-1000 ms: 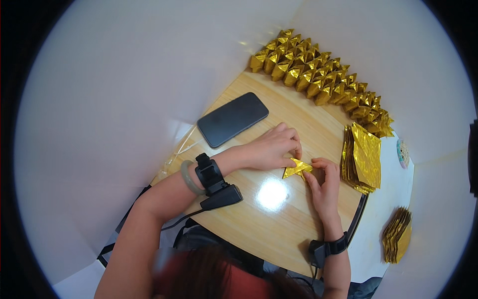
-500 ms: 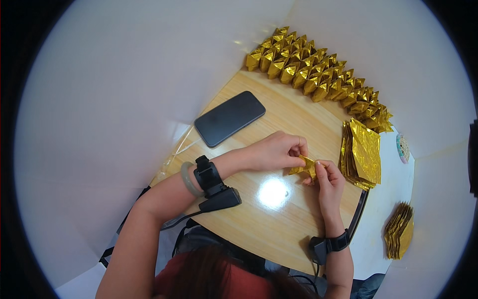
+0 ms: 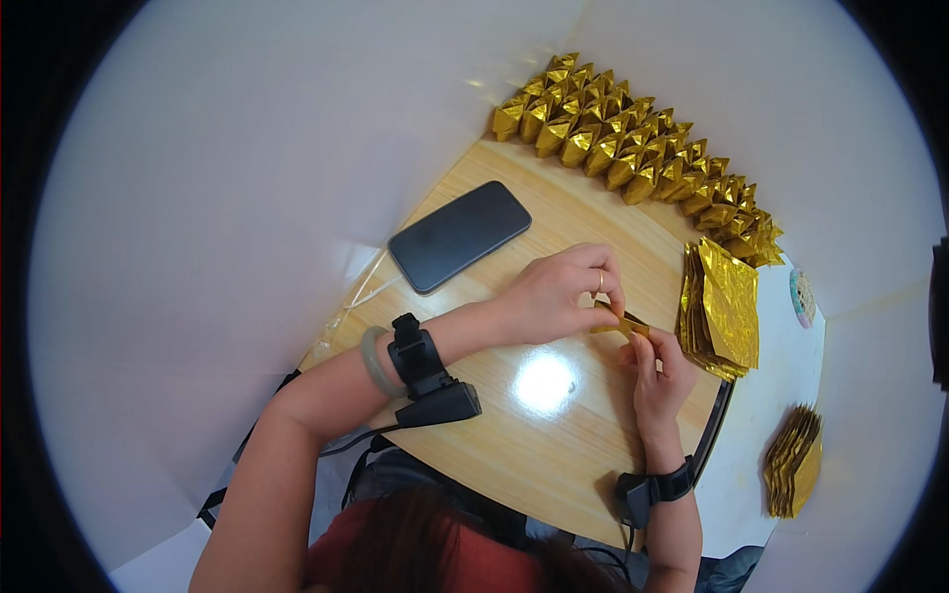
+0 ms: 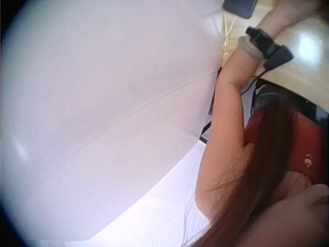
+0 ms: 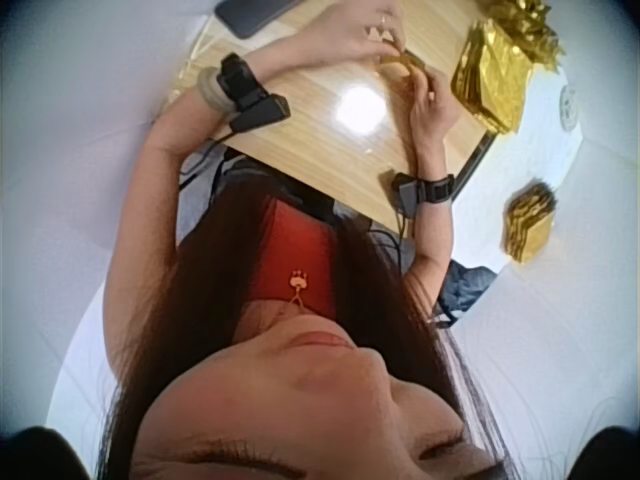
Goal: Fold gold paper into decorative star shapes.
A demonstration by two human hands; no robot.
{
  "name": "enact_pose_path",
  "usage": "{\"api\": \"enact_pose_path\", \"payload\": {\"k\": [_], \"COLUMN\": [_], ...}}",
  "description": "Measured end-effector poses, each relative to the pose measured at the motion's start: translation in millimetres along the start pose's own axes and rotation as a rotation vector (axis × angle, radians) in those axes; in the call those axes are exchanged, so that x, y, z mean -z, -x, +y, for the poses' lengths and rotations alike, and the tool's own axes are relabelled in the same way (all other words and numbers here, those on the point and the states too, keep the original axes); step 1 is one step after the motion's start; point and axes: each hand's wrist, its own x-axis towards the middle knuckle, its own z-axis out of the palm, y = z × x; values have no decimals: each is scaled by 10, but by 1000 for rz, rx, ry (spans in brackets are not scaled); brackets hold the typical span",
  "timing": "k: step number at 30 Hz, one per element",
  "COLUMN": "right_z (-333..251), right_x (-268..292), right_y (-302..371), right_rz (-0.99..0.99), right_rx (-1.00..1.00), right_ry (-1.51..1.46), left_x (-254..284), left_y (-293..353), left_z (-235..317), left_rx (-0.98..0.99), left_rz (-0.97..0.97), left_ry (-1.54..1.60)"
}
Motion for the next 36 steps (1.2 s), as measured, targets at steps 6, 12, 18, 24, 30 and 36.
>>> {"api": "enact_pose_path", "payload": {"k": [6,12,18,24,30,36], "right_z": [-31,-34,-14,-122,-117,-105], "right_x": [14,2,37,0,29,42], "right_y": [-35,-6,-119,-138,-135,-130], "right_rz": [52,-17,-245,-336,-352,-281], "right_rx": [241,-110,-424,-554,-635,-683], "right_ry": [162,-242,-927,-1139,-1282,-1245], "left_x": [-56,-89,-81,-39,-62,-66], "left_y": [32,25,-21,-37,-15,22], "left_z": [27,45,-86,-35,-7,-104], "left_rx": [17,196,610,720,806,784], "left_rz": [-50,-34,-71,-90,-130,-122], "left_ry": [-22,153,775,872,1082,1233]}}
